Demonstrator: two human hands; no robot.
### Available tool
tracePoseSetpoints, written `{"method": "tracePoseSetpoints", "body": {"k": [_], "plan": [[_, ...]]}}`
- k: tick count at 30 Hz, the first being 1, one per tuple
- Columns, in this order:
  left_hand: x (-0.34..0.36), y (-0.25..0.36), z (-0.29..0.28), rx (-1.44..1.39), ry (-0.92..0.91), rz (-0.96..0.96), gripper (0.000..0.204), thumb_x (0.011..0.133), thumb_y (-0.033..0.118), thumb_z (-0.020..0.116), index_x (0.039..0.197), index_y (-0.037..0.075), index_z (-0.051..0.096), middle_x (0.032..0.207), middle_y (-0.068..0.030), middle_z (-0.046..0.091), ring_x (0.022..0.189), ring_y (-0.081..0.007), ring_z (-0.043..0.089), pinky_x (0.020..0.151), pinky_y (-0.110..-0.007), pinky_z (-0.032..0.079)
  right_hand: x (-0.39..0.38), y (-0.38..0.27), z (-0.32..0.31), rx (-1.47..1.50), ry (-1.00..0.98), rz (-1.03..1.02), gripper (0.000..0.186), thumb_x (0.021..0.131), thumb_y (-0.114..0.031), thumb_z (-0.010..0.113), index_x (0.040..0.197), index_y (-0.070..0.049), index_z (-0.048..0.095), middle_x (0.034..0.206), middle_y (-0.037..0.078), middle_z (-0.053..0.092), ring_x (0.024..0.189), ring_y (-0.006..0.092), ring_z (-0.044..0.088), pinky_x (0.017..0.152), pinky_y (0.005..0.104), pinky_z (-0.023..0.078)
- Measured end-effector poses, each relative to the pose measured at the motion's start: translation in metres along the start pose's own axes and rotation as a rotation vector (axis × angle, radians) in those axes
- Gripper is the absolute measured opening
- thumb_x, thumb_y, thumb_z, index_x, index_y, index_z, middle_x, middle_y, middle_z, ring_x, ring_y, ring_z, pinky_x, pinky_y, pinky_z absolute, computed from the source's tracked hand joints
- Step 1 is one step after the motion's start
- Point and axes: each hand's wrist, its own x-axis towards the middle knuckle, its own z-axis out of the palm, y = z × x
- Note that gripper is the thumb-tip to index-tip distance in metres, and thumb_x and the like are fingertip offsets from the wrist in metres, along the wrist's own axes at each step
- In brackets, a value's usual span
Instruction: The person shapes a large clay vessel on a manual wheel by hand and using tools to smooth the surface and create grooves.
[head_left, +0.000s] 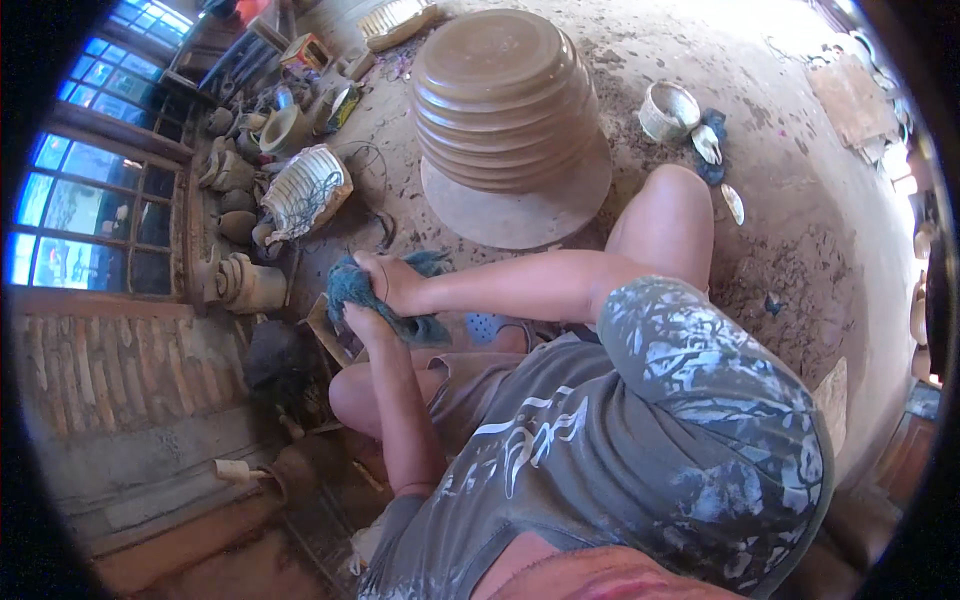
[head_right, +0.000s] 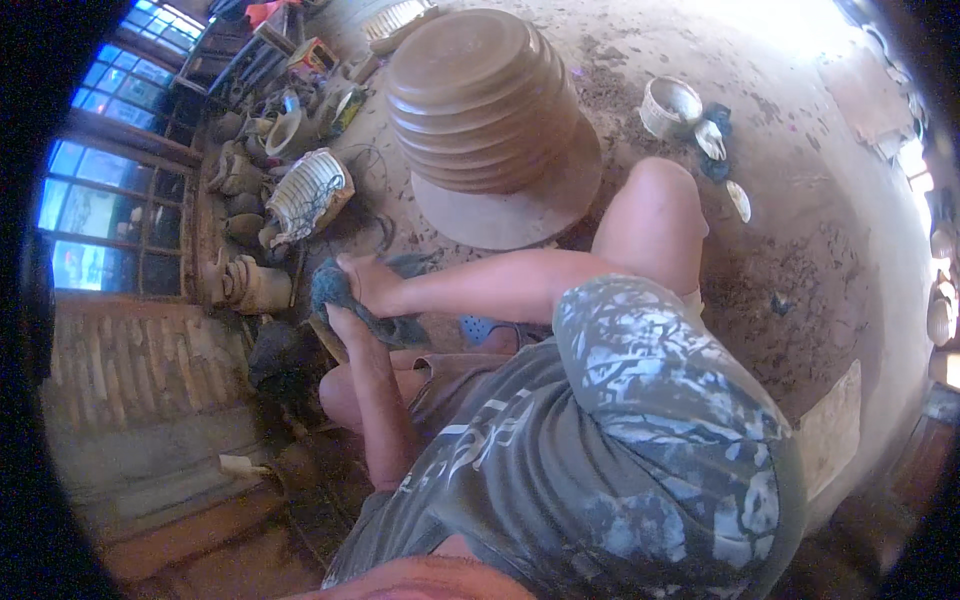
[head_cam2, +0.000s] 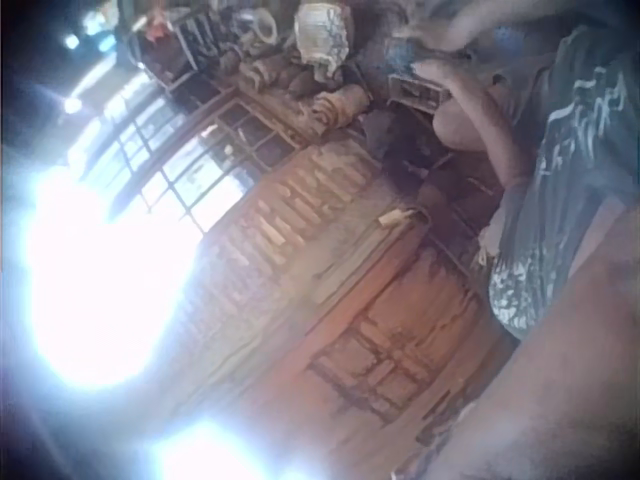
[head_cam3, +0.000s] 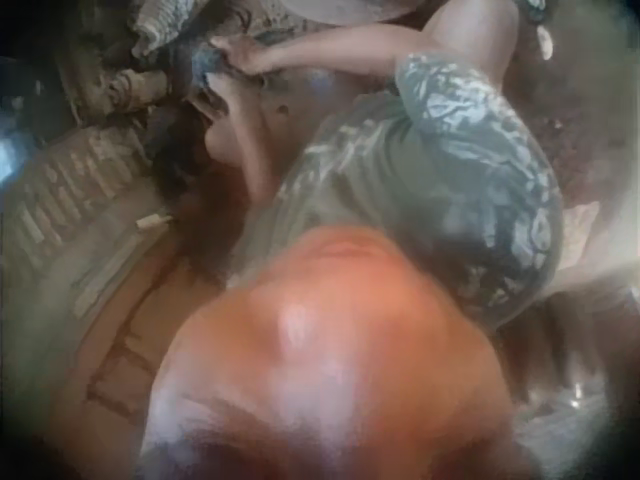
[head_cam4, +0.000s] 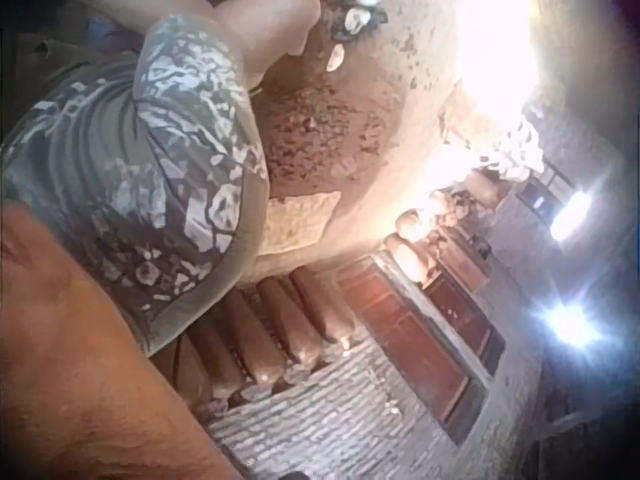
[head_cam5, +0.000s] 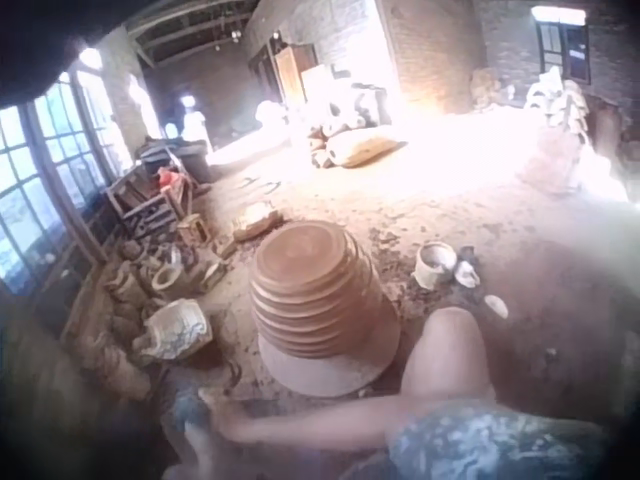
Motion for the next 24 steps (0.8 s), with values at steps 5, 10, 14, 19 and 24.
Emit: {"method": "tracePoseSetpoints", "body": {"k": [5,10,14,19,24], "plan": [[-0.022,0.056,0.116,0.024,0.156,-0.255,0.041,0.105,0.036,0.045,0.123,0.005,0.065,0.118,-0.0123,0.067,0.106,-0.0276,0.066,0.093,-0.041,0.056,-0.008,0.031,-0.011,-0.074,0.135,-0.331,0.047,0.098,-0.019,0.057,0.139,0.000,0.048,0.126,0.030,0.059,0.114,0.0488,0.061,0.100,0.0471,0.049],[0.000,0.089,0.085,-0.029,0.017,-0.081,0.043,0.104,0.043,0.045,0.116,0.008,0.066,0.113,-0.0114,0.070,0.099,-0.0290,0.067,0.090,-0.045,0.057,-0.018,-0.009,-0.022,-0.302,-0.027,-0.486,0.049,0.097,-0.019,0.060,0.143,-0.004,0.052,0.134,0.027,0.060,0.114,0.0444,0.064,0.099,0.0434,0.052],[-0.014,0.116,0.102,-0.152,-0.111,0.029,0.038,0.103,0.039,0.051,0.120,0.009,0.066,0.117,-0.0112,0.069,0.101,-0.0259,0.067,0.091,-0.044,0.057,0.014,-0.035,-0.064,-0.281,-0.143,-0.300,0.043,0.099,-0.027,0.062,0.137,-0.008,0.061,0.133,0.020,0.065,0.114,0.0366,0.067,0.099,0.0403,0.051],[-0.038,0.069,0.172,-0.029,0.020,0.078,0.039,0.108,0.032,0.048,0.136,0.006,0.056,0.129,-0.0060,0.061,0.116,-0.0183,0.061,0.096,-0.033,0.051,0.053,-0.027,-0.033,0.196,0.112,-0.042,0.045,0.104,-0.037,0.056,0.139,-0.008,0.060,0.133,0.018,0.064,0.124,0.0285,0.062,0.106,0.0353,0.045],[0.008,0.032,0.094,0.257,-0.056,0.239,0.034,0.108,0.028,0.052,0.127,0.002,0.063,0.120,-0.0063,0.067,0.108,-0.0179,0.063,0.094,-0.035,0.051,0.011,-0.006,-0.012,0.214,0.096,-0.005,0.069,0.106,-0.041,0.048,0.159,-0.001,0.027,0.162,0.030,0.030,0.153,0.0434,0.024,0.124,0.0434,0.020]]}}
